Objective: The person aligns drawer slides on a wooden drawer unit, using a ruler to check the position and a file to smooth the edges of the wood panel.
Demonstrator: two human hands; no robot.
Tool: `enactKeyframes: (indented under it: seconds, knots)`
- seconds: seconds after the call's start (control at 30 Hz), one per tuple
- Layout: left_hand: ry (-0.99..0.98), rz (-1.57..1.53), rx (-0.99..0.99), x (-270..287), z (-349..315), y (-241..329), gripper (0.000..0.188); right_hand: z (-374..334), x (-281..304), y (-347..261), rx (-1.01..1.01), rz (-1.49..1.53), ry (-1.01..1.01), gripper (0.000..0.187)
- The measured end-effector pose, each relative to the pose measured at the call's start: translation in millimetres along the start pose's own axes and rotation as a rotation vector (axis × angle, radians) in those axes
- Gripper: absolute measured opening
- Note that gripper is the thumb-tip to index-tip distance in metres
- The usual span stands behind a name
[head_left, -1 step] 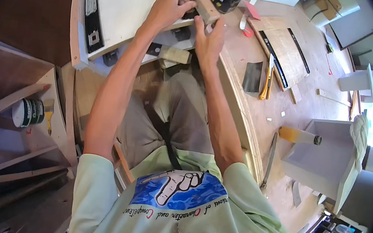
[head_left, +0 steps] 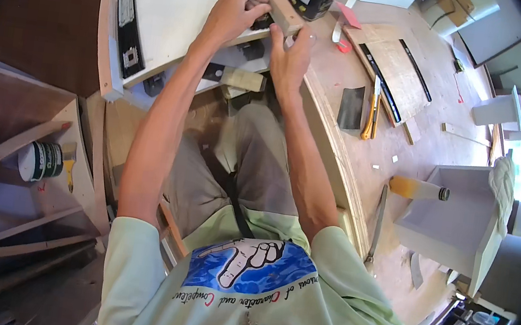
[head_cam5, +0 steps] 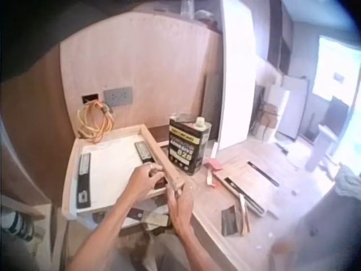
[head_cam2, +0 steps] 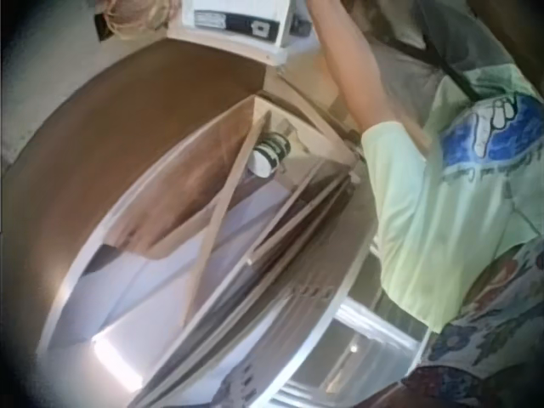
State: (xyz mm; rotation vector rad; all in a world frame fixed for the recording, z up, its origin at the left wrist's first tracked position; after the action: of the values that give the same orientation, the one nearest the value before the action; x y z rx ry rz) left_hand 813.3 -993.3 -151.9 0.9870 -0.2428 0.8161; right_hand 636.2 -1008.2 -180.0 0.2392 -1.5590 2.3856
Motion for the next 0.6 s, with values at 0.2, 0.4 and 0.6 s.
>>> enactKeyframes:
  seconds: [0.2,0.4,0.6]
  knots:
    - [-0.006,-0.066,0.034,-1,1,3,0.028,-1,-4,9,0.042,0.031,0.026,0.031]
    - [0.045,-0.014,-0.035,-1,6,3,0.026,0,-5,13,0.014,-0.01,0.015,0.032]
    - [0.092,0.107,-0.093,8,9,0,0.029,0,3,8,0.005,0.078,0.004,0.043]
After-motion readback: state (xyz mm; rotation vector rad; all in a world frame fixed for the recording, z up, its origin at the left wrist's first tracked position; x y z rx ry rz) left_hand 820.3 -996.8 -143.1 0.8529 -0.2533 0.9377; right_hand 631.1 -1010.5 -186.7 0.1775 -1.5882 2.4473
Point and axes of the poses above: each hand's wrist, its own z-axis towards the middle knuckle, its own x-axis out of the back of the hand, y = z × x, the point moved 9 cm from there along z, towards the middle knuckle, and after that the axes turned 13 degrees about -x, right-handed, at the moved point
